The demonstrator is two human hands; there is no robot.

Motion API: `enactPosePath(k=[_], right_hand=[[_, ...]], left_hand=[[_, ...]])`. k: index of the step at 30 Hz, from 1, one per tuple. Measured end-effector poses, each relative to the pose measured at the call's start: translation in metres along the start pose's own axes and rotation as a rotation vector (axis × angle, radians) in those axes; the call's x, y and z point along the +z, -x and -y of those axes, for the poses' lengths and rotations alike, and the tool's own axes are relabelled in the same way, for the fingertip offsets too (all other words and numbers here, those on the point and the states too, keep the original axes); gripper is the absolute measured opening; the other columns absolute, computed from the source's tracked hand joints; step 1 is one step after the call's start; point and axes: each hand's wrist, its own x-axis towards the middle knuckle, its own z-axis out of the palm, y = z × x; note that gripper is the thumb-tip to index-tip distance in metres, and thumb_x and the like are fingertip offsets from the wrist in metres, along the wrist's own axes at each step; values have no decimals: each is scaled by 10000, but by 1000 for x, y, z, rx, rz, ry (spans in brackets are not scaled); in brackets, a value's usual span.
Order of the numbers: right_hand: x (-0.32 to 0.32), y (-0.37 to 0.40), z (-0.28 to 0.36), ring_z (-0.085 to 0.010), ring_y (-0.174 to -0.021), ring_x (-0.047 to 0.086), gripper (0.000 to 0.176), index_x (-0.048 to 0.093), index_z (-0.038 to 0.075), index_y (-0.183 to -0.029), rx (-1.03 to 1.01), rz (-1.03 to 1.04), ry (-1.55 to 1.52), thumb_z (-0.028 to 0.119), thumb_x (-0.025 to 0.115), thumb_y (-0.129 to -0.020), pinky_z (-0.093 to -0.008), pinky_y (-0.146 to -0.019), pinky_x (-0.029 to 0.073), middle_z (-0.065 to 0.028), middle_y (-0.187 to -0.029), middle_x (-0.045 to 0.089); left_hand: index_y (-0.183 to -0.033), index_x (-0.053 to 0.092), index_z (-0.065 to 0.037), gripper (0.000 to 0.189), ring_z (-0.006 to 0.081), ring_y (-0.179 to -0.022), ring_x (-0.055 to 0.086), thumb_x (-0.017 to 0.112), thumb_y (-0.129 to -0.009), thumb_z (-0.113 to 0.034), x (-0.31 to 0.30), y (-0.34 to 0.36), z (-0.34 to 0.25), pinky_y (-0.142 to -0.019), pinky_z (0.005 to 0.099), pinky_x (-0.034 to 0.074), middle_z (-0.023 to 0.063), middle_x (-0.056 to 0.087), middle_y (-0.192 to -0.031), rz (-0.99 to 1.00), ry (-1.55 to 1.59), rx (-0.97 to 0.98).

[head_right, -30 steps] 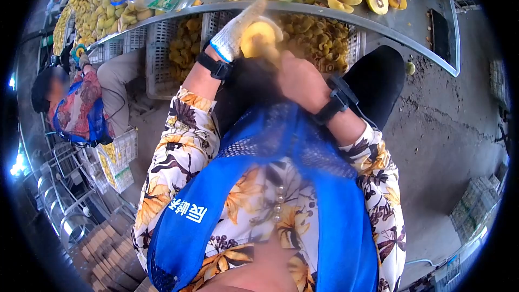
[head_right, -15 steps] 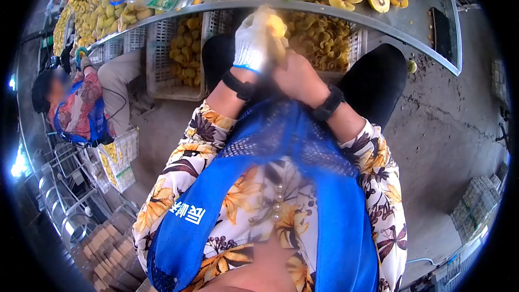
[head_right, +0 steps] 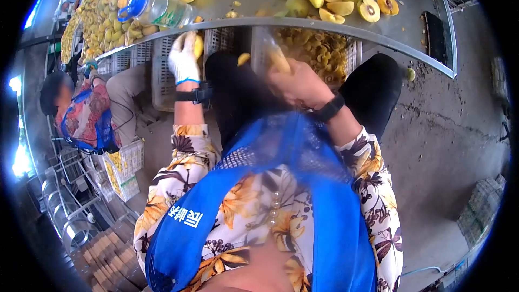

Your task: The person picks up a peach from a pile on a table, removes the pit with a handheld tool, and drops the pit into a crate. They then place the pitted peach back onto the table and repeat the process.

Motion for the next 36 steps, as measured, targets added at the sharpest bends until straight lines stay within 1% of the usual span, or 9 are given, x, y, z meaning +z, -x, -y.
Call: enactPosePath(k=[2, 5, 8, 11, 18, 22, 27, 33, 36], right_hand=[[-13, -12, -22, -119, -402, 464, 209, 514, 5, -858, -106, -224, 482, 200, 576, -816, -262, -386, 380, -35, -565, 494], [-13, -16, -32, -173, -485, 538, 279, 521, -21, -812, -156, -317, 684, 247, 597, -800, -317, -469, 432, -87, -595, 542], [-12, -11, -28, -206, -550, 560, 296, 527, -30, -810, -287, -305, 785, 259, 593, -803, -353, -543, 449, -136, -616, 551], [-9, 3, -19, -209, -573, 549, 308, 533, -34, -826, -315, -366, 799, 267, 595, -805, -362, -575, 450, -172, -628, 542], [-21, 21, -21, -307, -608, 588, 264, 534, -20, -855, -362, -523, 746, 228, 605, -796, -380, -583, 451, -195, -661, 567], [-13, 14, 3, -364, -621, 576, 245, 522, -15, -870, -445, -603, 709, 202, 602, -791, -392, -576, 444, -209, -656, 558], [-2, -6, 15, -444, -690, 545, 231, 451, -13, -806, -506, -618, 945, 176, 583, -809, -463, -579, 428, -265, -685, 548], [2, -4, 5, -442, -632, 540, 211, 424, -7, -838, -466, -570, 1093, 155, 559, -830, -490, -555, 424, -261, -641, 542], [-1, 1, 3, -440, -619, 545, 200, 420, -3, -847, -412, -589, 1120, 145, 554, -831, -496, -543, 425, -257, -627, 543]], left_hand=[[-1036, 632, -49, 438, 283, -888, 612, 624, -789, -411, -23, -22, -9, -787, 336, 480, 135, 633, -993, -136, -882, 399], [-1083, 618, -74, 485, 295, -1000, 577, 607, -766, -442, 25, -31, -50, -869, 358, 443, 144, 612, -1089, 174, -694, 372], [-1210, 518, -99, 579, 325, -1059, 549, 597, -748, -439, 118, -33, -66, -909, 400, 433, 167, 585, -1132, 538, -882, 600], [-1264, 429, -136, 611, 366, -1076, 530, 635, -722, -328, 204, -41, -49, -927, 420, 431, 199, 558, -1150, 837, -1137, 529], [-1091, 592, -80, 405, 299, -1025, 570, 611, -703, -192, 217, -53, -50, -879, 347, 454, 156, 603, -1089, 836, -889, 268], [-1139, 448, 14, 348, 221, -756, 614, 493, -799, -46, 131, -12, -71, -521, 293, 498, 147, 574, -950, 1041, 278, -286], [-1110, 530, -51, 305, 179, -923, 579, 587, -844, -188, 88, 41, -59, -720, 272, 501, 68, 594, -1024, 782, 624, -542], [-1066, 548, -74, 292, 100, -712, 561, 553, -894, -310, 102, 77, -60, -541, 249, 460, 23, 597, -902, 532, 461, -380], [-1044, 585, -51, 285, 95, -721, 563, 552, -897, -292, 110, 78, -47, -572, 239, 464, 30, 611, -877, 564, 577, -417]])
